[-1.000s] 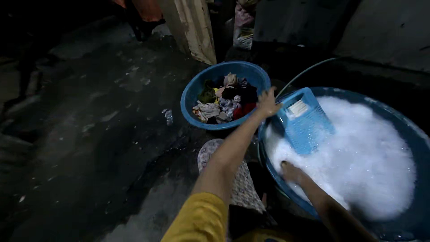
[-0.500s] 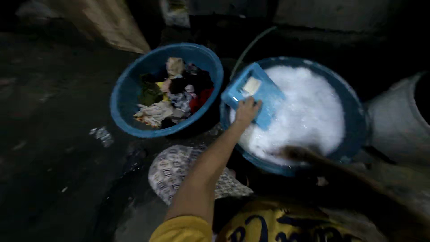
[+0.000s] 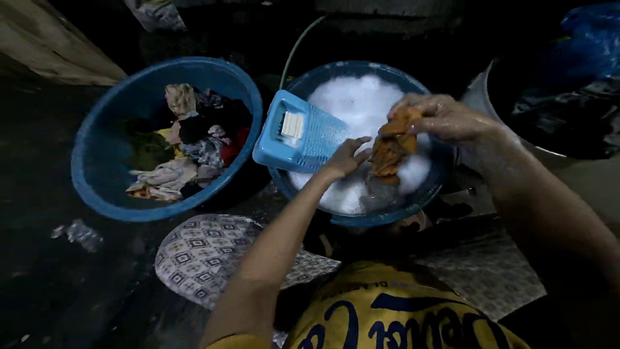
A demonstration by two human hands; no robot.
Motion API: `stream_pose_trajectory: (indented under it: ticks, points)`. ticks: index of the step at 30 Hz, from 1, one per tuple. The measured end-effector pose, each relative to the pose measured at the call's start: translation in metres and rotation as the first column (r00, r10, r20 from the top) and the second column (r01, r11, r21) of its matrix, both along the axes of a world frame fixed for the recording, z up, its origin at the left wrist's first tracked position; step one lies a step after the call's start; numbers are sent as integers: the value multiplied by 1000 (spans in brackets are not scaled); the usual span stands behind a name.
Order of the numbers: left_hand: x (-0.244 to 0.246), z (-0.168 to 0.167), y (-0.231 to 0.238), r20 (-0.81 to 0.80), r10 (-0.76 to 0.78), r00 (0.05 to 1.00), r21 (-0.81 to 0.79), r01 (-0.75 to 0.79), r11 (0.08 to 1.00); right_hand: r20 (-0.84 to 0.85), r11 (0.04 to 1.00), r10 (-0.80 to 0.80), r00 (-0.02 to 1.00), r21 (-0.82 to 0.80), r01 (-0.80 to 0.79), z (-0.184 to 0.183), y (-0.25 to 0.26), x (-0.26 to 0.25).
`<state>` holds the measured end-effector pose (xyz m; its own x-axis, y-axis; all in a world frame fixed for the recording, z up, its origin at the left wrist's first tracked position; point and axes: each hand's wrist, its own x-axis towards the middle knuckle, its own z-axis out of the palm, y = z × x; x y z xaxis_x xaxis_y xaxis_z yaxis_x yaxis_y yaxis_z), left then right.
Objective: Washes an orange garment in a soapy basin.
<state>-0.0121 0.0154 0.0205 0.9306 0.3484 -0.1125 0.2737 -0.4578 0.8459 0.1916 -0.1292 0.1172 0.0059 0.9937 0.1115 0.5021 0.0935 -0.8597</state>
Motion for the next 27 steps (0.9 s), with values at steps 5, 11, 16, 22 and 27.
stream_pose_trajectory:
  ticks: [5,11,16,22,27]
  points:
    - [25,-19,-22,154,-8,988,-385,67,920,-101,964,-217,971,135,229,23,15,-10]
    - [13,12,5,232,137,963,-251,-77,965,-582,855,-338,739,139,500,40,7,-2]
    - [-5,62,37,283,126,951,-112,-97,989,-757,811,-299,581,120,573,52,1,15]
    - [-11,110,63,129,0,992,21,-3,1000,-901,808,-96,424,178,562,70,2,33]
    - [-16,120,75,155,75,985,-149,-52,987,-933,770,-27,360,210,602,76,-2,40]
